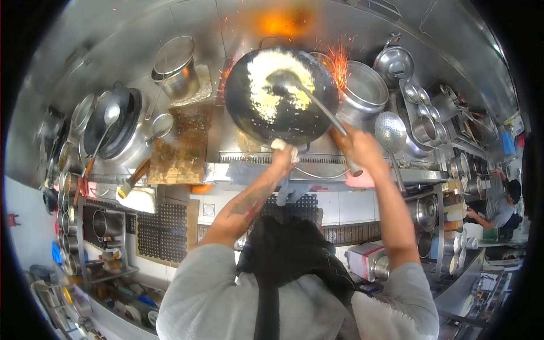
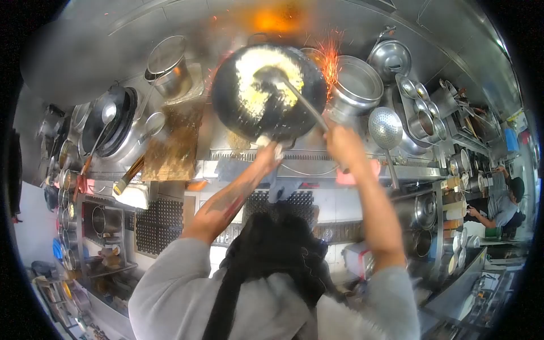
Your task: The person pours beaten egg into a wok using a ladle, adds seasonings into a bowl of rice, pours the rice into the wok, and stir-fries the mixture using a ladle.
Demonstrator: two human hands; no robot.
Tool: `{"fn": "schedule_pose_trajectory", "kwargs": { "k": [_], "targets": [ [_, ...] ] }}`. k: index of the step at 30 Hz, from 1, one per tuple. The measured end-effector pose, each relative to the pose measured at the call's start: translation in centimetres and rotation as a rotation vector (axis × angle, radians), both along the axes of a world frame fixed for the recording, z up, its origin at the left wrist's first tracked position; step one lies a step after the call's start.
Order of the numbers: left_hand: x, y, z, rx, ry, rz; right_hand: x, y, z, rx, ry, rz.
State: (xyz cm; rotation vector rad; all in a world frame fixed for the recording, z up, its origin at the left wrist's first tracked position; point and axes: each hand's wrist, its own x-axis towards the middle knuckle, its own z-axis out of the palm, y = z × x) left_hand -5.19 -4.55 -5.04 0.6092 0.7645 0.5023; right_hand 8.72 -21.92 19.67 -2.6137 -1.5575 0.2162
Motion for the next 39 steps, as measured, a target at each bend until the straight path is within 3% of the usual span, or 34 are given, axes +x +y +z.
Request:
{"fn": "schedule_pose_trajectory", "kwargs": {
  "k": [2,3,5,6,7,9,12,14,15,17,19,20,21,23,24,25,27,29,31,32,34,35,37,39],
  "targets": [
    [0.2,0.1,2.5,0.026,-0.021,0.021,-0.8,-2.2,-3.6,0.444,0.394,-0.072],
    [0.4,0.1,3.4,0.005,-0.048,0.087,-1.5,-1.8,-1.2,0.443,0.393,-0.071],
    [1.7,1.9,3.5,-0.065,-0.065,0.141,-3.0,-2.2,5.0,0.578,0.897,-0.199],
    [2.9,3.8,4.5,-0.052,-0.021,0.118,-2.9,-1.2,8.7,0.590,1.208,-0.388],
    [3.5,5.3,5.5,-0.035,0.017,0.097,-1.2,-0.2,8.6,0.587,1.210,-0.391],
    [3.9,6.9,4.9,-0.056,-0.023,0.040,2.6,0.9,7.0,0.733,2.011,-0.260],
    [2.0,6.4,5.2,-0.099,-0.120,-0.031,4.6,2.8,-4.7,0.648,2.842,-0.399],
    [-0.8,3.9,7.9,-0.139,-0.114,-0.058,5.9,6.9,-14.5,0.561,2.451,-0.537],
    [-2.3,2.7,7.9,-0.144,-0.105,-0.062,5.6,8.3,-15.5,0.510,2.149,-0.515],
    [-4.6,1.3,7.8,0.159,0.008,-0.039,3.0,8.6,-10.3,0.460,1.486,-0.382],
    [-6.8,-0.5,7.7,0.181,0.080,-0.045,0.8,6.4,-3.5,0.348,0.977,-0.245],
    [-7.3,-1.1,7.9,0.203,0.134,-0.043,0.1,5.3,-1.2,0.311,0.913,-0.235],
    [-7.9,-1.7,8.3,0.204,0.146,-0.050,1.4,5.1,-2.7,0.314,0.925,-0.243],
    [-8.2,-2.4,9.5,-0.058,-0.070,-0.087,6.2,6.4,-9.5,0.415,2.274,-0.385],
    [-8.4,-3.0,9.9,-0.064,-0.062,-0.083,8.3,8.6,-14.5,0.299,2.229,-0.414],
    [-8.4,-3.2,10.4,-0.065,-0.112,-0.093,7.5,9.1,-13.8,0.289,2.232,-0.414],
    [-8.1,-3.2,11.3,-0.068,-0.163,-0.093,3.3,10.9,-8.3,0.159,0.503,-0.077],
    [-7.7,-3.0,12.2,-0.221,-0.222,-0.032,2.0,9.6,-6.1,0.196,0.382,-0.095],
    [-6.7,-2.2,13.6,-0.253,-0.199,-0.053,3.6,8.7,-6.9,0.346,1.409,-0.293],
    [-6.4,-1.8,13.9,-0.289,-0.166,-0.072,4.8,9.1,-8.0,0.346,1.408,-0.293],
    [-5.6,-0.9,13.4,-0.262,-0.127,-0.103,6.6,10.7,-10.7,0.223,1.303,-0.265],
    [-4.8,0.2,13.2,-0.226,-0.093,-0.144,6.1,10.5,-9.4,0.235,1.302,-0.268],
    [-2.8,2.5,12.4,-0.216,-0.113,-0.195,4.7,9.5,-5.0,0.286,0.305,-0.077],
    [-0.1,4.5,11.4,-0.400,-0.120,-0.191,5.0,13.1,-5.3,0.281,0.318,-0.152]
  ]
}}
